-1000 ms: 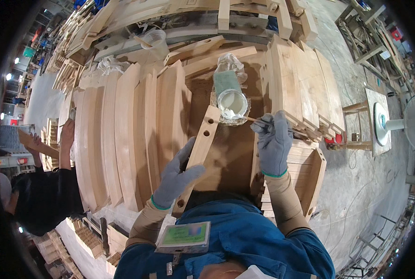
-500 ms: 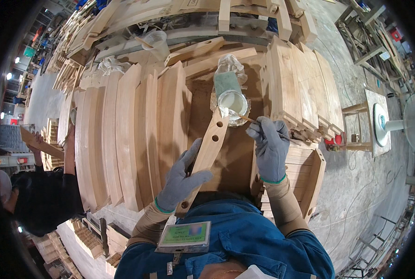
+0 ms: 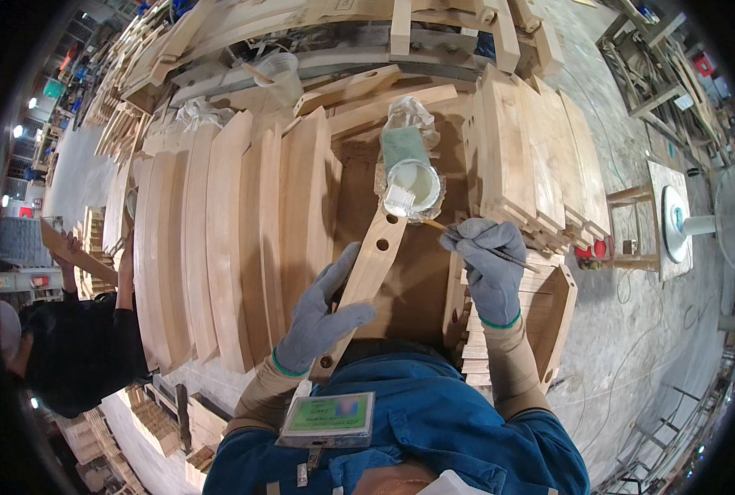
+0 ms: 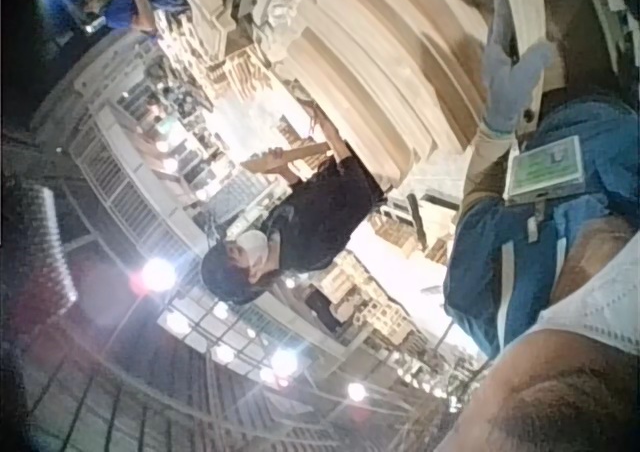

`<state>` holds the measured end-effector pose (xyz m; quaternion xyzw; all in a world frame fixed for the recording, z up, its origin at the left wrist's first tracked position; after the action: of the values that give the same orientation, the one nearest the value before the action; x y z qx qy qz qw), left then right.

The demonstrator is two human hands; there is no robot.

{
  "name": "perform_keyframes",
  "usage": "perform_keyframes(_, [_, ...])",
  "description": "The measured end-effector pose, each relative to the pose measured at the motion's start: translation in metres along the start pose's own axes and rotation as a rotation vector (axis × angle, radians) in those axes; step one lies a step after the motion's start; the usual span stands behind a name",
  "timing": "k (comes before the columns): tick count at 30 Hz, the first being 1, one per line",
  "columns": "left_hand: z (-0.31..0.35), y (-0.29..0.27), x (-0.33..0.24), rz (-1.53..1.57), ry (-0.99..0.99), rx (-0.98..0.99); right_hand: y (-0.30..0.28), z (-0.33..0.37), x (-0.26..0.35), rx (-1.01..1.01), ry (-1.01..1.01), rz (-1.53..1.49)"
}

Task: The person applies glue to the edges and holes of wooden slats using a brush, then places each glued piece onto a stack. The person repeats this process for multiple slats in a workshop setting.

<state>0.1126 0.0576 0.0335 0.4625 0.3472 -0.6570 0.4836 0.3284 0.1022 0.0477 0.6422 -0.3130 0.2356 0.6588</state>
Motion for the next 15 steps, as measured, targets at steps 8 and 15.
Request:
perform_keyframes(8, [-0.001, 0.000, 0.002, 0.027, -0.054, -0.018, 0.008, 0.012, -0.003, 0.069, 0.015, -0.095])
perform_keyframes(15, [-0.002, 0.001, 0.004, 0.078, -0.037, -0.012, 0.028, -0.012, 0.030, -0.010, 0.039, 0.138])
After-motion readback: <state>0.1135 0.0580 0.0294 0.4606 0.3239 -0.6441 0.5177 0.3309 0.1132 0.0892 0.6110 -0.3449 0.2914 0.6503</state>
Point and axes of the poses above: each hand's wrist, its own z-axis away from the middle knuckle, its own y-axis out of the palm, x = y × z, the point moved 10 cm from there along -z, towards the middle knuckle, and after that the axes turned 7 degrees about -z, right-handed, at the moved point
